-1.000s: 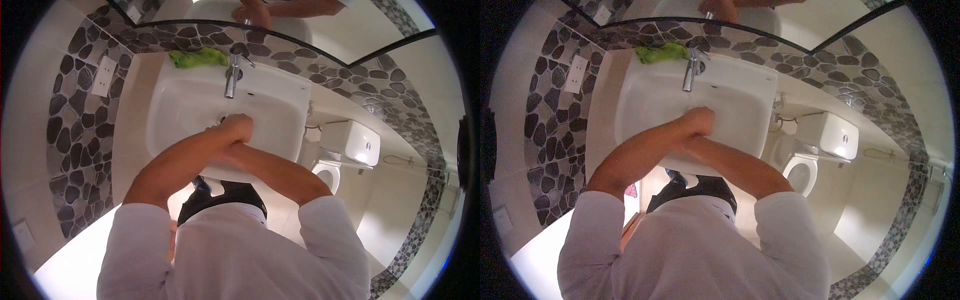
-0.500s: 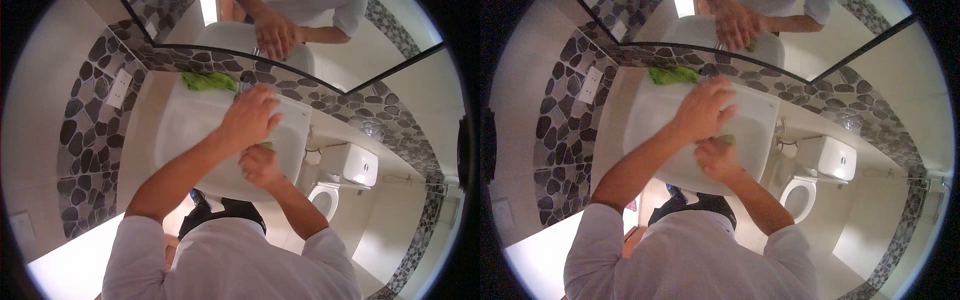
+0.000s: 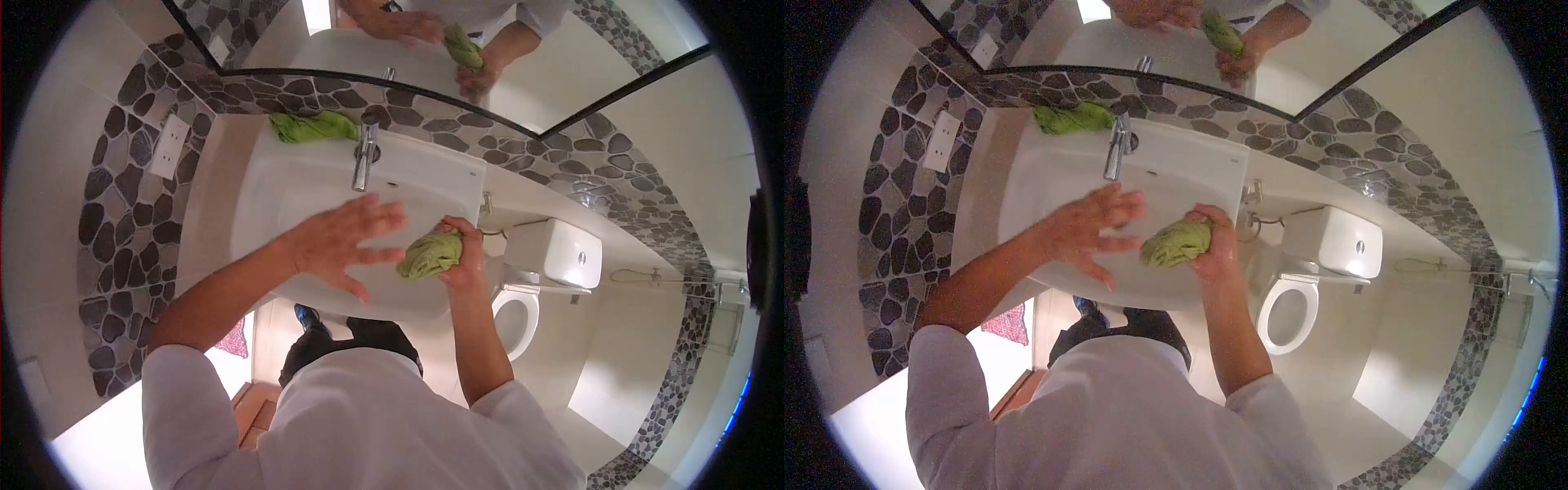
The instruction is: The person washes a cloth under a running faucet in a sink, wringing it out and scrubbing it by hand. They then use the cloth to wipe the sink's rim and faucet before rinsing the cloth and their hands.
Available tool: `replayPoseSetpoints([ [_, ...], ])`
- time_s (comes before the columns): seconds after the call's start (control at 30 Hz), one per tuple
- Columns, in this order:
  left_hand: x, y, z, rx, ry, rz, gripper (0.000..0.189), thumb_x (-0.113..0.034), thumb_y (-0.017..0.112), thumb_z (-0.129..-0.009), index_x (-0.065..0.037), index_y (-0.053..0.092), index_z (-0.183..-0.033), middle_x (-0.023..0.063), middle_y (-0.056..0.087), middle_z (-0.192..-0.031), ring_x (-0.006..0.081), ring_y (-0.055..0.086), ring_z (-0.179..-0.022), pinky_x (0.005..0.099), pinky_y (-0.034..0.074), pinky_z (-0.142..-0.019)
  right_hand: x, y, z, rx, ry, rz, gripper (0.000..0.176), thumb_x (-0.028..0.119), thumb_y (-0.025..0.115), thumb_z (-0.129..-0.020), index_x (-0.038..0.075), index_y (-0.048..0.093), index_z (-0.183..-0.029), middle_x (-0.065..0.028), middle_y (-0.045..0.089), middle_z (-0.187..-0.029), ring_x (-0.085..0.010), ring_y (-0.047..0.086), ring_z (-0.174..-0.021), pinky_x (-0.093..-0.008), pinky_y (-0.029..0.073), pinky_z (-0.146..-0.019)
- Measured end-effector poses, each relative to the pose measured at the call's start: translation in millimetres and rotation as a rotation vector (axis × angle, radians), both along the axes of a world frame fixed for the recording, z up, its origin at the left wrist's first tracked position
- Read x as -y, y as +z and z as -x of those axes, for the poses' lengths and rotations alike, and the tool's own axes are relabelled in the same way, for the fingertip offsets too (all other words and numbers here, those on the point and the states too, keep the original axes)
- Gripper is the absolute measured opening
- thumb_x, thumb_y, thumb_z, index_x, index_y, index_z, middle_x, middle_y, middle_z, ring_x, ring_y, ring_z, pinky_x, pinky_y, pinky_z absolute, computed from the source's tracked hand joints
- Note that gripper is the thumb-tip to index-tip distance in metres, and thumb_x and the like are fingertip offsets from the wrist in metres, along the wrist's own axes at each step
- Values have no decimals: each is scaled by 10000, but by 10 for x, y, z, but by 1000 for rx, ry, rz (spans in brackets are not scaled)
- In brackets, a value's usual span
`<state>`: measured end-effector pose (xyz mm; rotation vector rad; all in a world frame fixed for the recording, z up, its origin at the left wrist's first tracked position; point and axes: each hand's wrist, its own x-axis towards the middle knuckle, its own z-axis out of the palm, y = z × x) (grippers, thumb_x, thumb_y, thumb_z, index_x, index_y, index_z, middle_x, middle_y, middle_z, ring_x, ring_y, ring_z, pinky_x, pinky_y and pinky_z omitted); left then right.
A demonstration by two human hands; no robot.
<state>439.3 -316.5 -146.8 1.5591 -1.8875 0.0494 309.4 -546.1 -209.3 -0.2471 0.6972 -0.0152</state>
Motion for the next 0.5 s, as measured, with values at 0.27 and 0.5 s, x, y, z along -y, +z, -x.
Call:
replayPoseSetpoints([
  [0.27, 437, -394, 527, -118, -93, 229, 166, -253, 680, -846, -104, 607, -836, 70, 613, -933, 244, 594, -932, 396, 491, -864, -538, -191, -308, -20, 271, -230, 214, 231, 562, -945, 70, 510, -813, -56, 577, -716, -200, 596, -634, -332, 520, -584],
  [0.5, 540, -387, 624, -1893, 780, 829, 341, -279, 583, -951, -79, 452, -707, 49, 514, -730, 169, 536, -700, 311, 465, -653, -1062, 529, -491, 57, -359, 1016, 241, 177, 591, -946, 75, 403, -837, -76, 587, -706, -200, 607, -620, -351, 533, -608],
])
